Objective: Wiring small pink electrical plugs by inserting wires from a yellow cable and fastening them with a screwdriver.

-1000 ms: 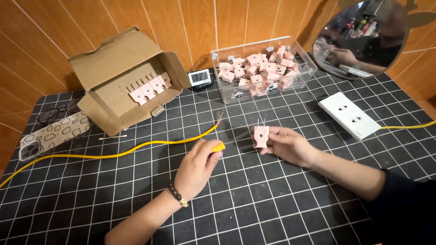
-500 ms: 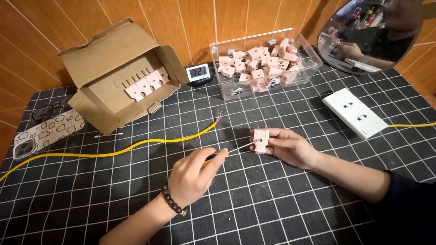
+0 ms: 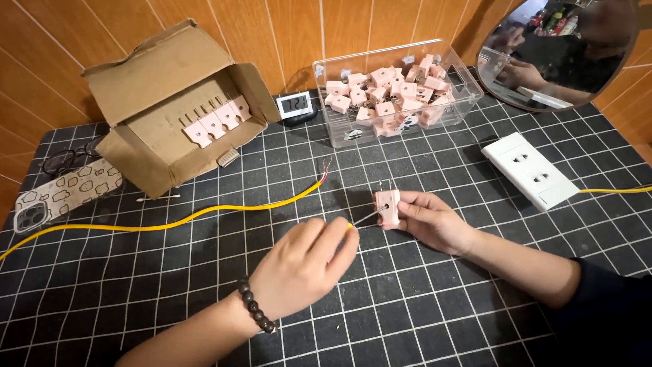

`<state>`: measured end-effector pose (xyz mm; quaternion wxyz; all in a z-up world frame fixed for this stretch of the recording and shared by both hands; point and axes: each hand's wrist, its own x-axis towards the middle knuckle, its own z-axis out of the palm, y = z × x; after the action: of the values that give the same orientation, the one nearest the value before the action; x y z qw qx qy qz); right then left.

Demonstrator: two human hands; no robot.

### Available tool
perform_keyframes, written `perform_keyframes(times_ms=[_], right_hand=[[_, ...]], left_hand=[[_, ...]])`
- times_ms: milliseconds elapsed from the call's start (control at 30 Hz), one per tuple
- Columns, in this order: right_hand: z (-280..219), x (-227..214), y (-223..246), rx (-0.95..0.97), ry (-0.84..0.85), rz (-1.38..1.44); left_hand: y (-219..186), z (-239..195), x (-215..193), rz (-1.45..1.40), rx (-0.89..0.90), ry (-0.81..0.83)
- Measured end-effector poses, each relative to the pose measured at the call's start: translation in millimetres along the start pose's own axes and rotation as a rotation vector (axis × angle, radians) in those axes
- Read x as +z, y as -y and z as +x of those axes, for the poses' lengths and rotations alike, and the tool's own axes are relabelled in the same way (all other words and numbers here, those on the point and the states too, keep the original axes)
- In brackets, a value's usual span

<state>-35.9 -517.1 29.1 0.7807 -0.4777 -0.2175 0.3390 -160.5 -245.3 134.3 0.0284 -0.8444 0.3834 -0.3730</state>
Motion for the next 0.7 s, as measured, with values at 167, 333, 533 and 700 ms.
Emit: perform_keyframes(times_ms=[167, 333, 533, 700], right_hand=[[-0.3, 2.8, 2.2, -0.036, -0.004, -0.031], [-5.0, 4.5, -7.7, -0.135, -0.108, -0.171], [-3.9, 10.8, 1.2, -0.139, -0.046, -0.27], [-4.7, 7.6, -3.6, -0.076, -0.059, -0.157]], left_hand=[[-0.4, -10.7, 15.3, -0.049, 0.056, -0.028], [-6.0, -43.4, 44.6, -0.245, -0.153, -0.043], [4.1, -47.5, 56.8, -0.807, -0.742, 0.142], [11.6, -41.5, 49.3, -0.789, -0.708, 0.104]])
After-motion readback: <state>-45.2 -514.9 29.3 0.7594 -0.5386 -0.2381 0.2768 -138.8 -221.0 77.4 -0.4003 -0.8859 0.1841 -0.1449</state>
